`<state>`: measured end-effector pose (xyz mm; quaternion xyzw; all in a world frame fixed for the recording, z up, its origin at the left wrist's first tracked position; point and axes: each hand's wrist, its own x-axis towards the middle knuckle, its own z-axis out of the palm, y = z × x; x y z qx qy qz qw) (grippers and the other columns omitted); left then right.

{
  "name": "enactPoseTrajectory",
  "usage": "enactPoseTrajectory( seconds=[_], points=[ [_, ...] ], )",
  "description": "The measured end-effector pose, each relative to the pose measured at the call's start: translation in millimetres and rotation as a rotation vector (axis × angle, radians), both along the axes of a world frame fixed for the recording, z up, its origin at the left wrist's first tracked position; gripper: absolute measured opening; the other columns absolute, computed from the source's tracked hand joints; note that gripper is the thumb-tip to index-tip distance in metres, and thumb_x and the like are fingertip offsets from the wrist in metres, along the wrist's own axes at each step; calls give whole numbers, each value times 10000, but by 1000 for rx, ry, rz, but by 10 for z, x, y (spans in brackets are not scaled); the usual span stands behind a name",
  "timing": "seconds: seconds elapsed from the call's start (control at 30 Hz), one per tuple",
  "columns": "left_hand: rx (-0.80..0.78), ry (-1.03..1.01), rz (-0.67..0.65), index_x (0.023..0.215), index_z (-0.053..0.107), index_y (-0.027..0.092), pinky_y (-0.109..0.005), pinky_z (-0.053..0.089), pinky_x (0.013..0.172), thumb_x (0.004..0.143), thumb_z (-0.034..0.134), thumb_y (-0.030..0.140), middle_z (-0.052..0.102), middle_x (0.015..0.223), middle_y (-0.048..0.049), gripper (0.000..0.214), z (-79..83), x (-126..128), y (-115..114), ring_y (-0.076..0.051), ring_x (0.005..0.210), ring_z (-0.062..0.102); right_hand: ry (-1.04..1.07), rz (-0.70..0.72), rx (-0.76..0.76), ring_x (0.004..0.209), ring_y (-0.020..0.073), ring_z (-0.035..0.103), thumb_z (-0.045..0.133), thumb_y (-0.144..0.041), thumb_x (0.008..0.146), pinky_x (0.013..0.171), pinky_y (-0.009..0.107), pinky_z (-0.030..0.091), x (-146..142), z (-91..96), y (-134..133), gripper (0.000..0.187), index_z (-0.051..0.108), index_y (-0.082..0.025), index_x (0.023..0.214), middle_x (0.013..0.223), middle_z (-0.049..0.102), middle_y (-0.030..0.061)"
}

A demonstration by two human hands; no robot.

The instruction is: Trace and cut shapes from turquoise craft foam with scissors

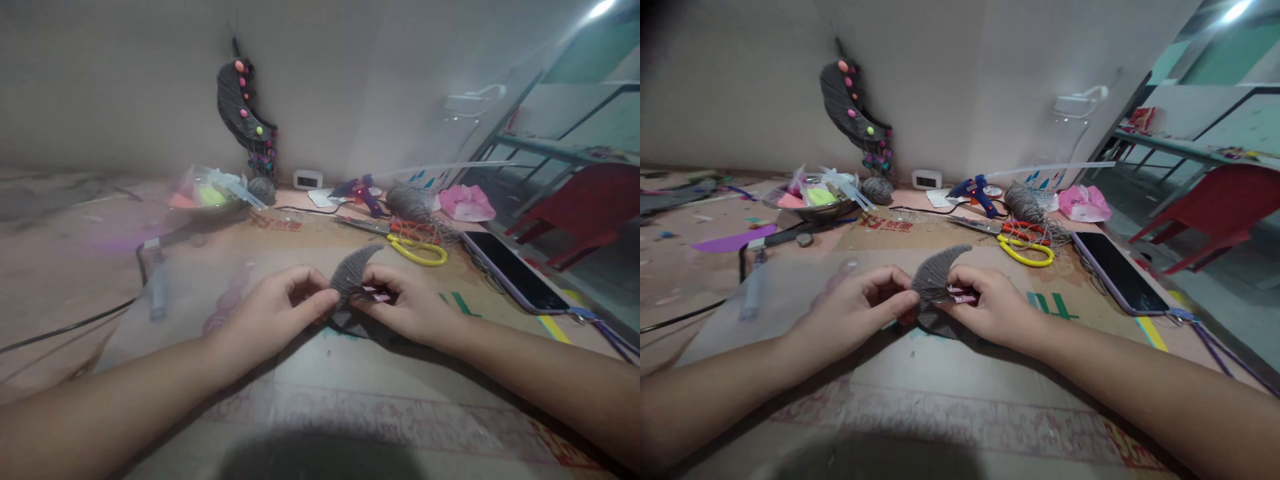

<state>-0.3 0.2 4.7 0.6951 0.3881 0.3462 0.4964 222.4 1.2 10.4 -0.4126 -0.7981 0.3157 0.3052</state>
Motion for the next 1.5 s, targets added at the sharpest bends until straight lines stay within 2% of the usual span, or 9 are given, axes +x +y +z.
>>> enactPoseTrajectory(
  seconds=[0.13, 0.37, 0.57, 0.83, 1.07, 1.17, 1.33, 1.5],
  points=[
    [27, 38, 7, 785, 626, 181, -236, 448, 656, 967, 558, 367, 653, 698, 21, 269, 21, -13, -12, -121, 685, 608, -38, -20, 6, 569, 102, 396, 639, -335, 866, 513, 220, 315, 10, -11, -3, 231, 516, -199, 726, 632, 454, -44],
    [24, 30, 2, 805, 629, 175, -245, 472, 678, 1000, 479, 387, 650, 718, 5, 325, 12, -12, -11, -131, 700, 621, 19, -16, -123, 611, 115, 423, 615, -352, 869, 554, 231, 355, -20, 44, -4, 228, 524, -196, 732, 674, 457, -29],
    [37, 52, 22, 829, 635, 181, -251, 455, 664, 940, 572, 351, 656, 741, 11, 213, 15, -13, -17, -138, 709, 605, 20, -27, -120, 608, 111, 414, 614, -372, 875, 549, 227, 346, -21, 49, -5, 261, 499, -202, 713, 666, 423, -38],
    [49, 78, 10, 761, 611, 185, -233, 429, 622, 927, 537, 282, 630, 685, 26, 206, 12, -22, -6, -123, 663, 580, -5, -3, -108, 593, 107, 402, 622, -376, 884, 528, 220, 329, -12, 31, -7, 263, 512, -199, 723, 643, 431, -43],
    [28, 68, 33, 845, 635, 188, -245, 448, 630, 891, 595, 307, 653, 739, 17, 134, 6, 3, -18, -134, 687, 592, 13, -43, -148, 584, 105, 393, 608, -423, 891, 521, 224, 336, -23, 31, 9, 304, 482, -206, 718, 646, 391, -51],
    [46, 87, 47, 813, 614, 189, -249, 447, 617, 893, 604, 331, 646, 717, 15, 164, -11, 0, -11, -135, 669, 588, 4, -30, -25, 582, 104, 408, 622, -426, 902, 515, 222, 350, 5, 32, 14, 303, 493, -205, 740, 649, 421, -47],
    [44, 101, 64, 786, 594, 189, -250, 445, 589, 885, 599, 321, 642, 676, 12, 165, -3, -1, -6, -139, 633, 591, -37, 21, 443, 640, 133, 530, 594, -391, 951, 569, 256, 435, 99, 49, -32, 200, 574, -193, 966, 805, 620, 24],
    [40, 113, 53, 793, 606, 191, -244, 446, 588, 881, 601, 315, 650, 673, 13, 152, -6, 8, 1, -138, 631, 594, -197, 74, 661, 777, 185, 631, 498, -287, 1014, 644, 299, 481, 90, 26, -81, 226, 588, -174, 1188, 921, 693, 80]
  ],
)
